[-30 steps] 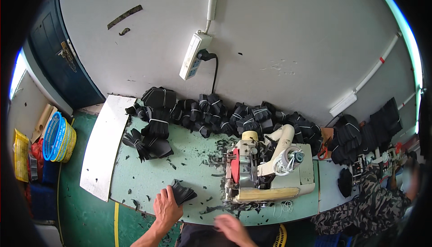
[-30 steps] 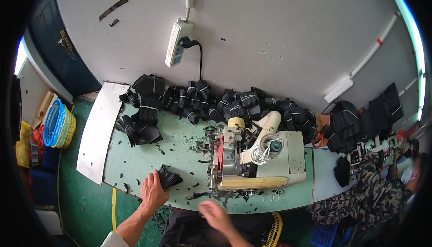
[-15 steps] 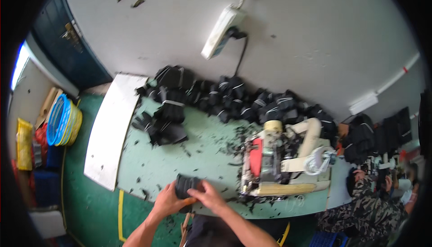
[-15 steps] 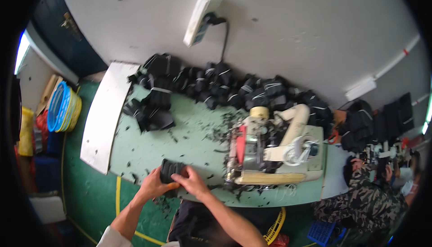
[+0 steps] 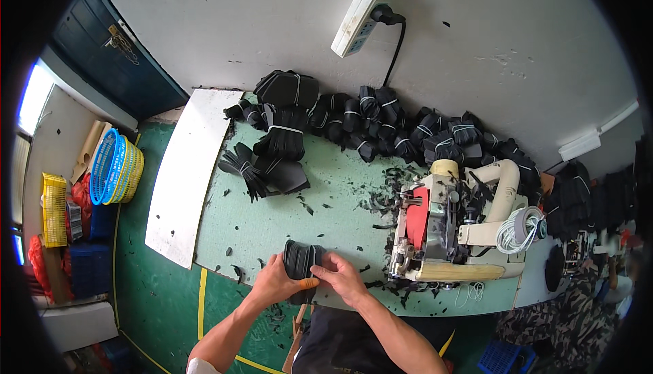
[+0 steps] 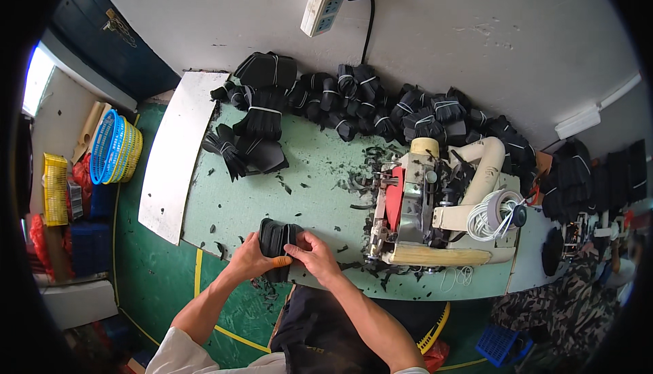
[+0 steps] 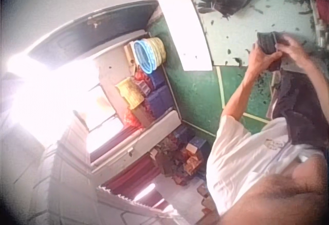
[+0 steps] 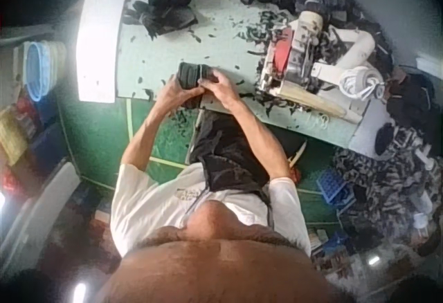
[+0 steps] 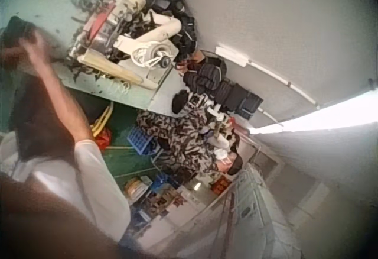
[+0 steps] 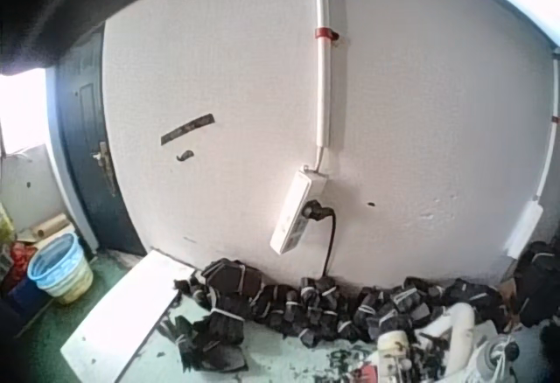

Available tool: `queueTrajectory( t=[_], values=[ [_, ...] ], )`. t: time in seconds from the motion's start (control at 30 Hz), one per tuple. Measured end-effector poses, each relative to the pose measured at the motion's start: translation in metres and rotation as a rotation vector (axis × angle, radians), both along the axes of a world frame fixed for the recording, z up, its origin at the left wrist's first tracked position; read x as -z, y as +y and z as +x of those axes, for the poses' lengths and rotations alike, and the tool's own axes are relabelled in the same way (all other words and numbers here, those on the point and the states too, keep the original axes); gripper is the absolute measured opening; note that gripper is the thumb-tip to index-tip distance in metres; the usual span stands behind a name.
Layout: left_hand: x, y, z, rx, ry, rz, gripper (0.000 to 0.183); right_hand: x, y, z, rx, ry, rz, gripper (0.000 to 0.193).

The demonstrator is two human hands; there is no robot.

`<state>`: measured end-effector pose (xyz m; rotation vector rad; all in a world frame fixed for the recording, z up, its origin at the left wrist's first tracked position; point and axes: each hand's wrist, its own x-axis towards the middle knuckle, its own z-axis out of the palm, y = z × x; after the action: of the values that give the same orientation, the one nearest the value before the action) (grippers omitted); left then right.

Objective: The person thins the edges of black shoe components using a skiving machine, producing skived scraps as a byproduct.

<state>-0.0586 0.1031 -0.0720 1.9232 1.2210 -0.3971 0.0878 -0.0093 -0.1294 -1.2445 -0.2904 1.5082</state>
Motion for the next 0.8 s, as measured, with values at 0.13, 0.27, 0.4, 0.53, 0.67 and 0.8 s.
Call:
queueTrajectory(
  t=[0.13, 0.27, 0.4, 0.53, 0.67, 0.8],
  values=[
    [-0.002, 0.002, 0.001, -0.096, -0.057, -0.042, 0.094, 0.001, 0.000, -0.004, 0.002, -0.076, 0.002, 0.032],
    [-0.001, 0.004, -0.003, -0.247, -0.198, -0.127, 0.069, 0.009, -0.002, -0.007, 0.045, -0.208, 0.035, 0.031],
    [-0.008, 0.010, -0.007, -0.447, -0.219, -0.204, 0.052, -0.004, -0.010, -0.002, 0.043, -1.043, 0.025, 0.033],
    [-0.012, 0.005, -0.023, -0.559, -0.157, -0.076, 0.053, -0.037, 0.008, 0.022, 0.016, -1.602, -0.112, 0.051],
    [-0.021, -0.005, -0.013, -0.486, -0.103, 0.010, 0.056, -0.037, 0.018, 0.003, 0.027, -1.433, 0.218, 0.061],
    [-0.018, -0.006, -0.012, -0.438, -0.094, -0.040, 0.071, -0.016, 0.026, -0.020, -0.154, -0.653, -0.067, 0.067]
  ],
)
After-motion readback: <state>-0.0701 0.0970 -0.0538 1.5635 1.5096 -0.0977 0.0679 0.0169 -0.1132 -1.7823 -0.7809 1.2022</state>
